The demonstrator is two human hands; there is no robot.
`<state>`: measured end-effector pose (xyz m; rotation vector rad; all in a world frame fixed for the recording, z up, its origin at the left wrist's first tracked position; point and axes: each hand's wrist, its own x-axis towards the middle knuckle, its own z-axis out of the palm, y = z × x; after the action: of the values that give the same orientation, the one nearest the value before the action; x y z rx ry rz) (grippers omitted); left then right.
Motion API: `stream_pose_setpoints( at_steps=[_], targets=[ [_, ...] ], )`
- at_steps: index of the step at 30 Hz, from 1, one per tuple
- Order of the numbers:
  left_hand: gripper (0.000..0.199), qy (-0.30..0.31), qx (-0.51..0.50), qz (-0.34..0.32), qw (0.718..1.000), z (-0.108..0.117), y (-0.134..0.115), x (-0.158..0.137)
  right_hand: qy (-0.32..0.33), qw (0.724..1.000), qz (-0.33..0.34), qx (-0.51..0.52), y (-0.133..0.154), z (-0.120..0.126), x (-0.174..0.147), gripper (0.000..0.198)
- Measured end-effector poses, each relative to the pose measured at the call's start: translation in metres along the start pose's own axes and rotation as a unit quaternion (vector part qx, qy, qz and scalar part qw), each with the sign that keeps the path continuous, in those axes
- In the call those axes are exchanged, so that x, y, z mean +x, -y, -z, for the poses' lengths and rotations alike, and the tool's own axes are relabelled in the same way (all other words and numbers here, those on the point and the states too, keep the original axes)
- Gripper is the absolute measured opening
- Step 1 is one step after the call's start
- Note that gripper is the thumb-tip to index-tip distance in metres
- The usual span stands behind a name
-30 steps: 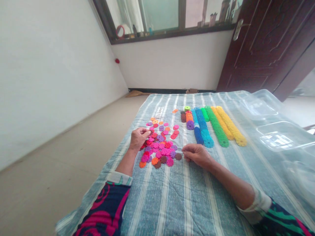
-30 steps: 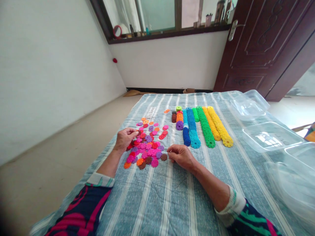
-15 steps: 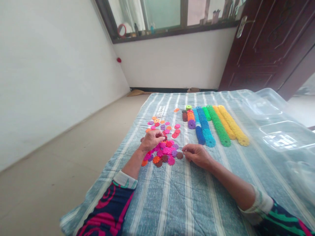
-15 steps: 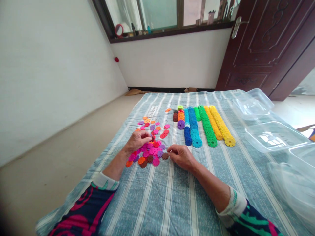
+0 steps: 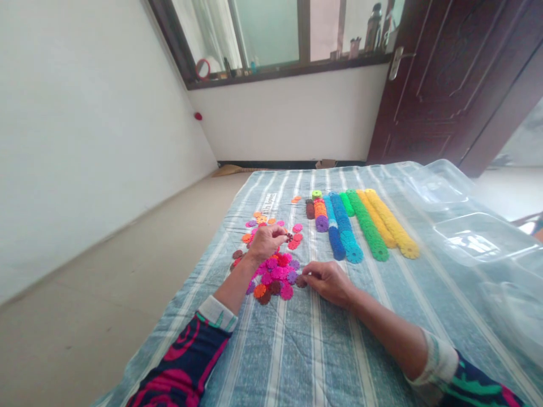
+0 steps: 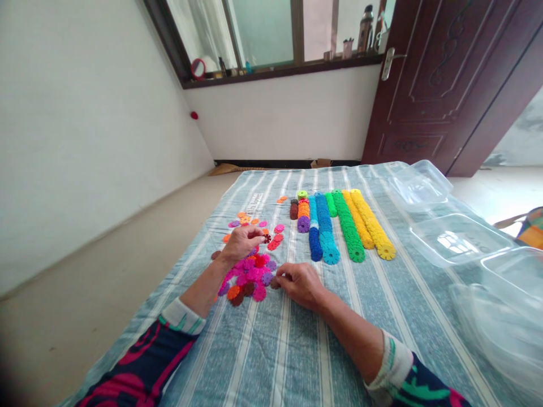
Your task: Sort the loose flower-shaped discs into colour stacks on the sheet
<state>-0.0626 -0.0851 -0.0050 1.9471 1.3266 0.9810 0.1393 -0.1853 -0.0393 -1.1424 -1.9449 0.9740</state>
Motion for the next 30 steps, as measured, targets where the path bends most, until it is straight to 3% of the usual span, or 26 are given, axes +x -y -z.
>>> stream_pose_setpoints(
  at_steps=[5,9,17,24,27,30],
  targets=[
    [0.009,-0.027,0.048,-0.017,0.998,-0.029,-0.002,0.052,-0.004,1.0,-0.001,0.019,0.005,0.002,0.0,0.019],
    [0.006,-0.054,0.087,0.006,0.995,-0.054,0.002,0.087,-0.005,0.999,0.012,0.041,0.004,0.001,0.0,0.02],
    [0.009,-0.044,0.144,0.029,0.988,-0.075,0.003,0.109,0.007,0.999,0.013,0.044,0.003,0.0,0.002,0.02],
    [0.018,-0.051,0.191,0.042,0.979,-0.075,0.0,0.111,0.001,0.999,0.017,0.05,-0.002,-0.002,0.003,0.019],
    [0.019,-0.052,0.192,0.019,0.98,-0.061,-0.004,0.104,0.0,0.998,0.018,0.054,-0.001,-0.001,0.002,0.019],
    [0.016,0.008,0.168,-0.011,0.986,-0.037,-0.011,0.086,-0.002,0.998,0.01,0.065,0.0,0.001,0.002,0.017]
  ],
)
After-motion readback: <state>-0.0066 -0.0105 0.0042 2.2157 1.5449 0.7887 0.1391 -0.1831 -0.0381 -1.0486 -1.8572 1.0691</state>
